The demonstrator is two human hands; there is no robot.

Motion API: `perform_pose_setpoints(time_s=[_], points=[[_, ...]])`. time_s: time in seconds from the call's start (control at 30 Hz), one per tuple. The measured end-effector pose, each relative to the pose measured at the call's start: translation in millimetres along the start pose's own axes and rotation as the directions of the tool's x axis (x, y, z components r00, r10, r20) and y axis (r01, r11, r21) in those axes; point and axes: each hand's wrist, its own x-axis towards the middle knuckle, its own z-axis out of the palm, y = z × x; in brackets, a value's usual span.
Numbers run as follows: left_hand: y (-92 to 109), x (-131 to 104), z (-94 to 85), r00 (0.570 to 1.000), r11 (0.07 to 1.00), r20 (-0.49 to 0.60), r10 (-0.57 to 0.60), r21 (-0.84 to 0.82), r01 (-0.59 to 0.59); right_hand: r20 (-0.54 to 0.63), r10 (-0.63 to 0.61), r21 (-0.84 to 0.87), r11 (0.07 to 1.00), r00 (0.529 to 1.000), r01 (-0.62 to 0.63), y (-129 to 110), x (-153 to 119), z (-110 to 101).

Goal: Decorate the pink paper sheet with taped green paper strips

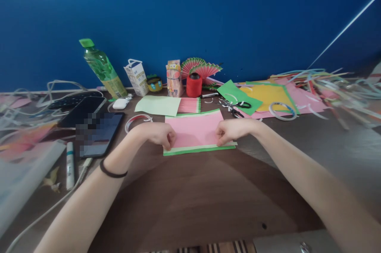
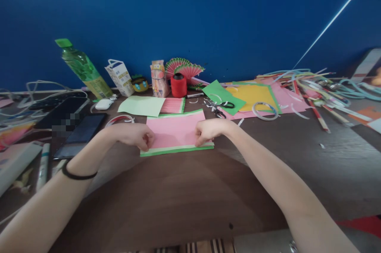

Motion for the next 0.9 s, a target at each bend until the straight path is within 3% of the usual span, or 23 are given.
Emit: perform_pose_setpoints(time_s=[0.77, 0.9], points=[[2.4, -0.6, 0.7, 0.999, 0.999, -0.003, -0.033, -0.002, 0.033, -0.025, 0.042, -0.039, 0.998, 0.999, -0.042, -5.2, -0.6, 0.3], [5.6, -1.0, 1.0, 0.997, 0.996, -0.017, -0.081, 0.022, 0.081, -0.024, 0.038, -0.037, 0.999, 0.999, -0.039, -5.0, -0.5, 0.9]])
